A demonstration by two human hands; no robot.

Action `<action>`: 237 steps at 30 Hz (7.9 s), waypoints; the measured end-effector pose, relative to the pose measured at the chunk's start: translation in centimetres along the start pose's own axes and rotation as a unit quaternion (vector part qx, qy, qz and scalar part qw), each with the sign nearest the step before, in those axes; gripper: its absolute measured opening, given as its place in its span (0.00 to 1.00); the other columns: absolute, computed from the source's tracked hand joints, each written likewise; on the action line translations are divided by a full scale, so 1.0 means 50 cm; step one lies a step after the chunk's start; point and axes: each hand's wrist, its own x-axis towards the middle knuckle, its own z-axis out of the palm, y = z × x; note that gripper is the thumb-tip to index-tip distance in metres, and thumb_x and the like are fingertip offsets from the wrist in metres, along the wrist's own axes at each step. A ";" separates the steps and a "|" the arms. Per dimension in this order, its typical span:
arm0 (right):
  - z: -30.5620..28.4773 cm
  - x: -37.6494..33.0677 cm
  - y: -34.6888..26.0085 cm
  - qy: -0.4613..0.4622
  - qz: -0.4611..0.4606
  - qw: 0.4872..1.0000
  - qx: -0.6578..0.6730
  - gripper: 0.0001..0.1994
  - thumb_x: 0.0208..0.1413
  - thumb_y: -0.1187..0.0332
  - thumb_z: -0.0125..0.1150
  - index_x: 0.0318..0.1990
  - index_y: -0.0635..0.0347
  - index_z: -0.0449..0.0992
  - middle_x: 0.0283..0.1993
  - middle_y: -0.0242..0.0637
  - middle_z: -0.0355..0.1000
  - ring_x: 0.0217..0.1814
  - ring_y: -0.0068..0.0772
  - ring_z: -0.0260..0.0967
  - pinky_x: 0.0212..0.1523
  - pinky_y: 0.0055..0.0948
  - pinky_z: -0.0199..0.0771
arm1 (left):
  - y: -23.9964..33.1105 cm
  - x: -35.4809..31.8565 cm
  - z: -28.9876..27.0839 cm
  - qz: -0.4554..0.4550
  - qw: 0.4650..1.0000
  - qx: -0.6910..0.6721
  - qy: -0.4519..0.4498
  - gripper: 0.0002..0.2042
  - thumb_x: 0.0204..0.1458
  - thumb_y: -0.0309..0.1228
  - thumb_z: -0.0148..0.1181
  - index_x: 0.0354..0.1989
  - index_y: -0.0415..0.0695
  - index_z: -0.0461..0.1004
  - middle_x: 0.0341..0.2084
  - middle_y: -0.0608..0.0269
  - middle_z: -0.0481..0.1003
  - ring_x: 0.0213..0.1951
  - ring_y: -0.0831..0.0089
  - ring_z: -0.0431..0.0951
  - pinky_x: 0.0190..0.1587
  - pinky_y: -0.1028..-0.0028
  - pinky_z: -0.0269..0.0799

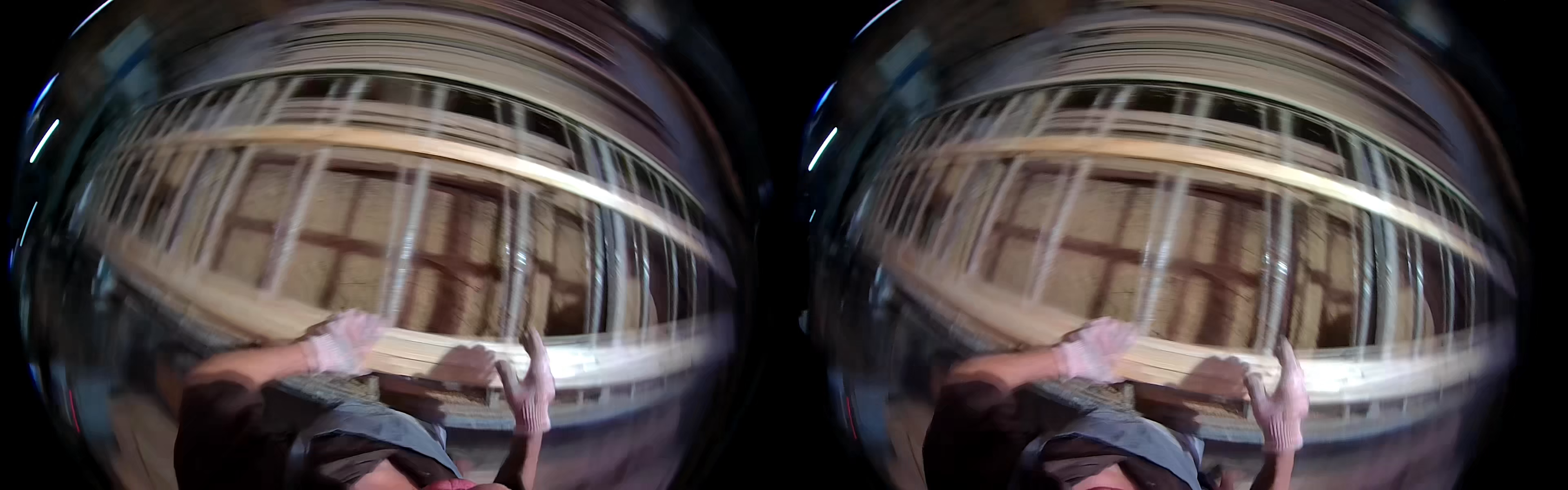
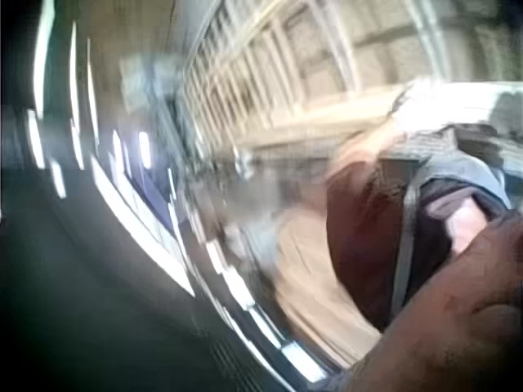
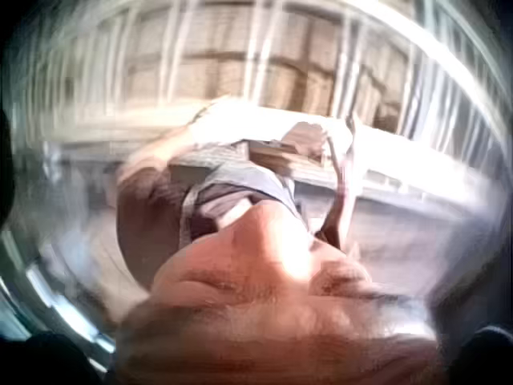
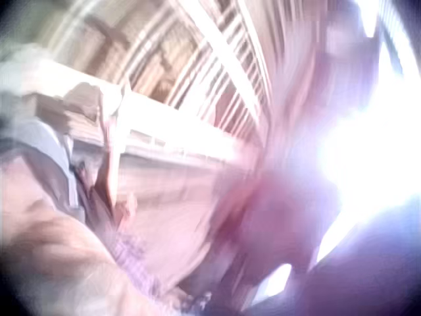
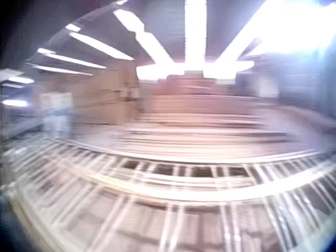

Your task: The person measures a large wooden panel with a tape measure, then walks to a stack of planks. They repeatedly pick up individual planks, carry them to a metal rack, and place them on the rack. Finally, they use a block to tap and align the stacked planks on the rack.

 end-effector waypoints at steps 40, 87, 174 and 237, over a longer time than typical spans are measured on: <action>0.203 0.084 -0.018 -0.648 -0.118 0.751 -0.042 0.41 0.60 0.34 0.55 0.59 0.70 0.75 0.53 0.49 0.78 0.56 0.42 0.74 0.60 0.39 0.70 | 0.139 -0.099 0.088 -0.034 0.999 0.029 0.027 0.58 0.36 0.76 0.57 0.65 0.34 0.64 0.64 0.44 0.66 0.67 0.49 0.63 0.73 0.51 0.48; 0.291 0.093 0.107 -0.637 -0.074 0.713 -0.283 0.34 0.50 0.39 0.67 0.49 0.64 0.78 0.44 0.46 0.80 0.48 0.46 0.78 0.50 0.44 0.74 | -0.177 -0.151 0.144 0.066 0.961 -0.133 -0.232 0.12 0.61 0.33 0.46 0.35 0.45 0.77 0.31 0.47 0.80 0.36 0.48 0.82 0.37 0.53 0.77; 0.552 -0.085 -0.400 -0.245 -0.279 0.924 -0.090 0.22 0.61 0.49 0.62 0.52 0.57 0.79 0.45 0.51 0.80 0.46 0.42 0.81 0.47 0.41 0.78 | 0.071 -0.817 0.177 -0.381 0.826 -0.238 0.341 0.28 0.54 0.48 0.68 0.57 0.42 0.75 0.37 0.52 0.80 0.38 0.54 0.81 0.45 0.61 0.78; 2.675 -0.459 -2.859 -0.581 -0.243 0.773 -0.073 0.32 0.56 0.41 0.67 0.48 0.69 0.81 0.41 0.41 0.81 0.43 0.32 0.77 0.46 0.32 0.77 | -1.608 -3.234 0.304 -0.387 0.004 -0.633 0.670 0.26 0.61 0.54 0.60 0.55 0.44 0.74 0.43 0.60 0.81 0.43 0.67 0.82 0.45 0.64 0.80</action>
